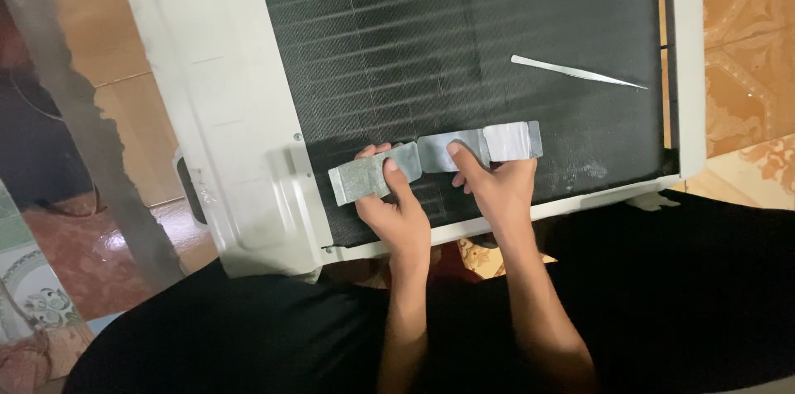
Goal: The person scrubs a black mesh screen with two rectangular abrasive pads, then uses a thin metal tool to scrape the surface. The person alternates between scrubbing and scraping across different areas of the screen.
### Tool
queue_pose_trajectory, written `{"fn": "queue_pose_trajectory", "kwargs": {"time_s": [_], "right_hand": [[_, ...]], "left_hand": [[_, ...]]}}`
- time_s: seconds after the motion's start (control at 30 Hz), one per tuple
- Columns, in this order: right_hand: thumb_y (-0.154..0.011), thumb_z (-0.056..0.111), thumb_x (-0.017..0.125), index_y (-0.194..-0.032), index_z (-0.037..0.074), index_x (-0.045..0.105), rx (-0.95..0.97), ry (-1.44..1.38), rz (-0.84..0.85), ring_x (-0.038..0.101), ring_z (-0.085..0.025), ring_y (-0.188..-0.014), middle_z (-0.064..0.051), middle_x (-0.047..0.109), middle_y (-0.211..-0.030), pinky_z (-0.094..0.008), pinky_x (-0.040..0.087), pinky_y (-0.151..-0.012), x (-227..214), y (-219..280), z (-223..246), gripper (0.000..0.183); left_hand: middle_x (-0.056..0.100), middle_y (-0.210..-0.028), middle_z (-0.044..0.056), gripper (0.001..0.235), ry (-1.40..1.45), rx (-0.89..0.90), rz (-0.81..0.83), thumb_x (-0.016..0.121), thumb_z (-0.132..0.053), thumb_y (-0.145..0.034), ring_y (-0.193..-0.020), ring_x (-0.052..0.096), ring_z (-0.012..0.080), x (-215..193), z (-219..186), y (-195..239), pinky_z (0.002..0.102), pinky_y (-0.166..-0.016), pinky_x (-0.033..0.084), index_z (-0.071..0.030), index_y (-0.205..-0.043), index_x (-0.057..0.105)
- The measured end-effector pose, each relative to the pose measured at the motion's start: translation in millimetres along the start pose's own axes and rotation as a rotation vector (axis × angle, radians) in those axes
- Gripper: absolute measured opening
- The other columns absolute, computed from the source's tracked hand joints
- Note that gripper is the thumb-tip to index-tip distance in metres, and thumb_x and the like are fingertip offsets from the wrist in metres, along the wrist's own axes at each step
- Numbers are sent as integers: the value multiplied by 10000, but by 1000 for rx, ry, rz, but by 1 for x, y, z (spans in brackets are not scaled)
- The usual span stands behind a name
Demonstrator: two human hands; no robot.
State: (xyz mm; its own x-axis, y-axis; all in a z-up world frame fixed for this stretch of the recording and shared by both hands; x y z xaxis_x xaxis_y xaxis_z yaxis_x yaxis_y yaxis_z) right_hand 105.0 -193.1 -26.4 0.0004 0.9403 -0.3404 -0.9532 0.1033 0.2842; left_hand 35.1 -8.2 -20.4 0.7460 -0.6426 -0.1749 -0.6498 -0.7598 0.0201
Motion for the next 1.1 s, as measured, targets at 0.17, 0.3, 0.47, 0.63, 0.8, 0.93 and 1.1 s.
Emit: {"fn": "queue_pose_trajectory", "kwargs": {"time_s": [0.17, 0.3, 0.47, 0.63, 0.8, 0.93, 1.1], "right_hand": [[-882, 122, 832, -1033, -143, 683, -19, 38, 20, 644, -217, -467, -205, 706, -634, -330, 507, -529, 2, 0, 12, 339], [-902, 131, 805, -856, -46, 709, 25, 18, 81, 597, -152, -400, -133, 694, -562, -248, 445, -463, 4, -1, 19, 207], [-920, 113, 771, -807, -22, 701, 32, -5, 126, 611, -154, -395, -134, 686, -538, -242, 440, -444, 6, 0, 21, 190], [-935, 114, 738, -766, -2, 700, 54, -22, 183, 619, -163, -391, -133, 678, -522, -249, 438, -433, 6, -2, 22, 209], [-916, 106, 733, -882, -3, 674, 70, -31, 246, 612, -169, -390, -136, 645, -504, -250, 442, -445, 7, 0, 13, 128], [-936, 81, 705, -836, -9, 694, 42, -18, 227, 620, -159, -387, -126, 672, -515, -233, 430, -437, 7, -1, 20, 135], [-939, 82, 701, -841, -36, 695, 26, 4, 234, 629, -164, -403, -135, 675, -521, -249, 448, -462, 6, 1, 24, 153]], "left_hand": [[728, -1127, 181, 274, -66, -12, -25, 574, -158, -1070, -1077, 722, 313, -3, -3, -1, 414, -804, 617, 4, -1291, 584], [761, -1082, 195, 234, -157, -26, 2, 598, -112, -1053, -1017, 746, 327, -2, -19, -1, 430, -771, 635, 15, -1245, 640], [764, -1000, 214, 245, -281, 1, 34, 699, -73, -949, -873, 753, 309, -7, -28, -4, 399, -701, 607, 77, -1142, 681], [781, -947, 191, 224, -336, 37, 60, 710, -50, -895, -754, 755, 254, -6, -34, -6, 349, -692, 579, 119, -1043, 712], [784, -941, 185, 210, -367, 41, 66, 710, -43, -893, -752, 754, 247, -6, -42, -6, 351, -694, 580, 121, -1023, 719], [779, -944, 187, 211, -350, 68, 67, 711, -6, -879, -778, 760, 249, -6, -45, -6, 338, -688, 592, 123, -1045, 707], [776, -839, 164, 190, -349, 29, 56, 720, -58, -885, -642, 703, 218, -9, -41, -4, 348, -610, 553, 116, -959, 728]]}}
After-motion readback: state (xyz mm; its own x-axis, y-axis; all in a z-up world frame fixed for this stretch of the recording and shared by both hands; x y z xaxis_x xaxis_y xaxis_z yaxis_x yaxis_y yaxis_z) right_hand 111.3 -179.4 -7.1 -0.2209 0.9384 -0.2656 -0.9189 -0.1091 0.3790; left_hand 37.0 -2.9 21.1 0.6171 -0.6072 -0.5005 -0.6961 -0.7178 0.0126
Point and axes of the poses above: each hand's wrist, its own y-axis away from the middle knuckle, its own x-axis out of the palm, z = x × y, the point moved 9 cm from there along -y, towards the middle knuckle
